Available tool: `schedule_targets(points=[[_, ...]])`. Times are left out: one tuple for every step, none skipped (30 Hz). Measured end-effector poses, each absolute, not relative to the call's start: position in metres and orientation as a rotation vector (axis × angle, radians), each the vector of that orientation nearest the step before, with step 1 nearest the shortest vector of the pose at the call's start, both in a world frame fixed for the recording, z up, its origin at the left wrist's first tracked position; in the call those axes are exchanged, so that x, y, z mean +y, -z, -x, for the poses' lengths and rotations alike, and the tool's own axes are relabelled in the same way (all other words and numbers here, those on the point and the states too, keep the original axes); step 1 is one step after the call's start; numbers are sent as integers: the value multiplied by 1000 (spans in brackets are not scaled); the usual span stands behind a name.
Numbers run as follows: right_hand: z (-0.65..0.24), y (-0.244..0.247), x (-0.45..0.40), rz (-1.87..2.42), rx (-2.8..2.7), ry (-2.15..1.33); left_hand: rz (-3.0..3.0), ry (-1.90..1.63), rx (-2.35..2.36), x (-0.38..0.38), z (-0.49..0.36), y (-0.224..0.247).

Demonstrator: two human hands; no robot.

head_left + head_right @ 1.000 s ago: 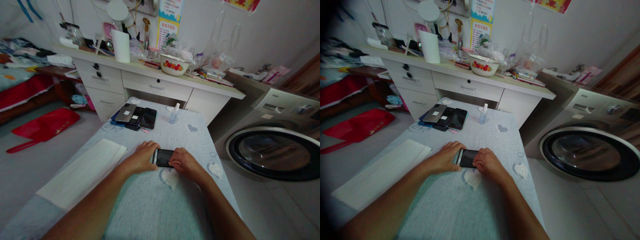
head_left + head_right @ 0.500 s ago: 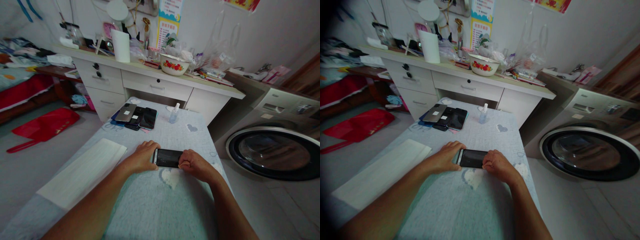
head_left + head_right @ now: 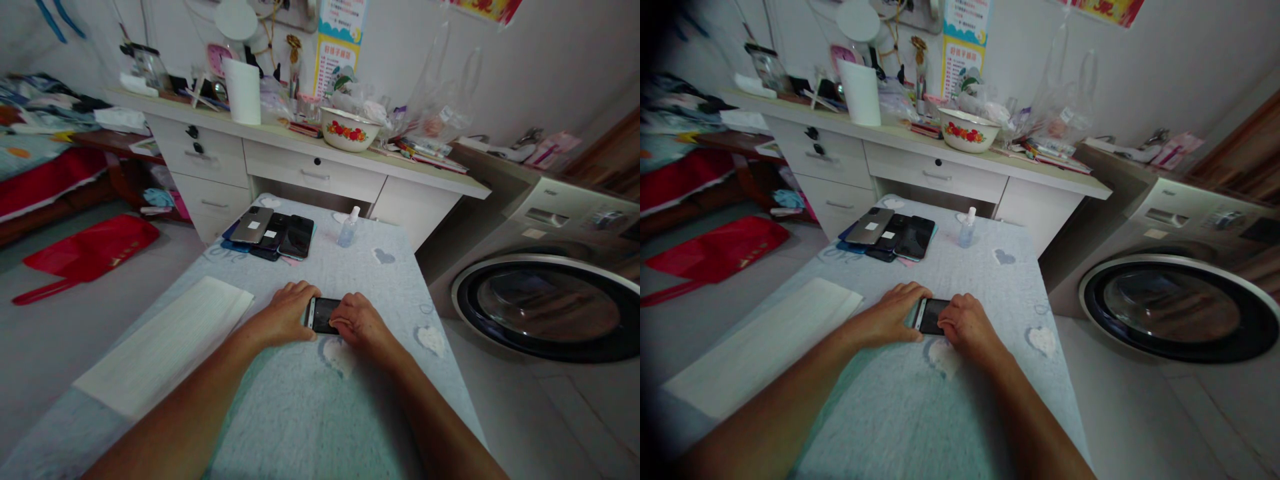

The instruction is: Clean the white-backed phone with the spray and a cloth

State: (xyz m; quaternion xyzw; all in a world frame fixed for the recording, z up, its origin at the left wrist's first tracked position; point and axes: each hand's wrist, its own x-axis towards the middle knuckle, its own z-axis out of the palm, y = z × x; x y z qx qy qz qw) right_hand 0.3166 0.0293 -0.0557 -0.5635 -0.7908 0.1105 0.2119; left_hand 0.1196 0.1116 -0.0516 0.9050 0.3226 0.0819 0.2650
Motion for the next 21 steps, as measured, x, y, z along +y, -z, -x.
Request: schedule_targets(points=[[-314, 55, 30, 1566, -2205, -304, -2446, -220, 872, 112, -119, 52], [-312, 55, 30, 1566, -2216, -304, -2446, -219, 872, 112, -119, 52], [-310, 54, 29, 1562, -2232, -308, -2445, -219, 874, 112, -119, 52], [-309, 53, 29, 1555, -2253, -315, -2444, -218, 877, 112, -119, 51], [-308, 51, 29, 1549, -2273, -325, -2443, -217, 882, 111, -119, 50], [-308, 50, 28, 1543, -2293, -337, -2441, -213, 885, 111, -119, 50], [-309, 49, 27, 1539, -2312, -350, -2439, -208, 887, 111, -119, 49], [-310, 48, 26, 1543, -2324, -363, -2436, -203, 888, 111, -119, 48], [-312, 46, 25, 1548, -2332, -376, -2434, -200, 886, 111, -120, 48], [-314, 45, 24, 1557, -2335, -389, -2433, -198, 882, 111, -120, 47], [-317, 43, 23, 1565, -2338, -404, -2432, -197, 880, 111, -120, 47], [-320, 41, 21, 1573, -2340, -421, -2432, -196, 878, 111, -120, 47], [-323, 39, 20, 1585, -2341, -437, -2433, -195, 877, 111, -120, 47], [-327, 36, 18, 1599, -2343, -456, -2433, -195, 876, 112, -119, 47], [-330, 34, 16, 1619, -2342, -476, -2431, -195, 876, 112, -119, 47], [-333, 31, 15, 1645, -2334, -492, -2429, -193, 875, 112, -119, 47], [-335, 29, 13, 1670, -2322, -505, -2427, -190, 871, 113, -118, 47], [-337, 27, 12, 1692, -2309, -513, -2424, -186, 863, 113, -118, 46], [-339, 26, 11, 1710, -2297, -519, -2423, -184, 855, 114, -117, 46], [-339, 25, 11, 1725, -2289, -522, -2423, -182, 847, 114, -117, 46], [-339, 25, 11, 1735, -2285, -522, -2422, -181, 841, 114, -116, 46]])
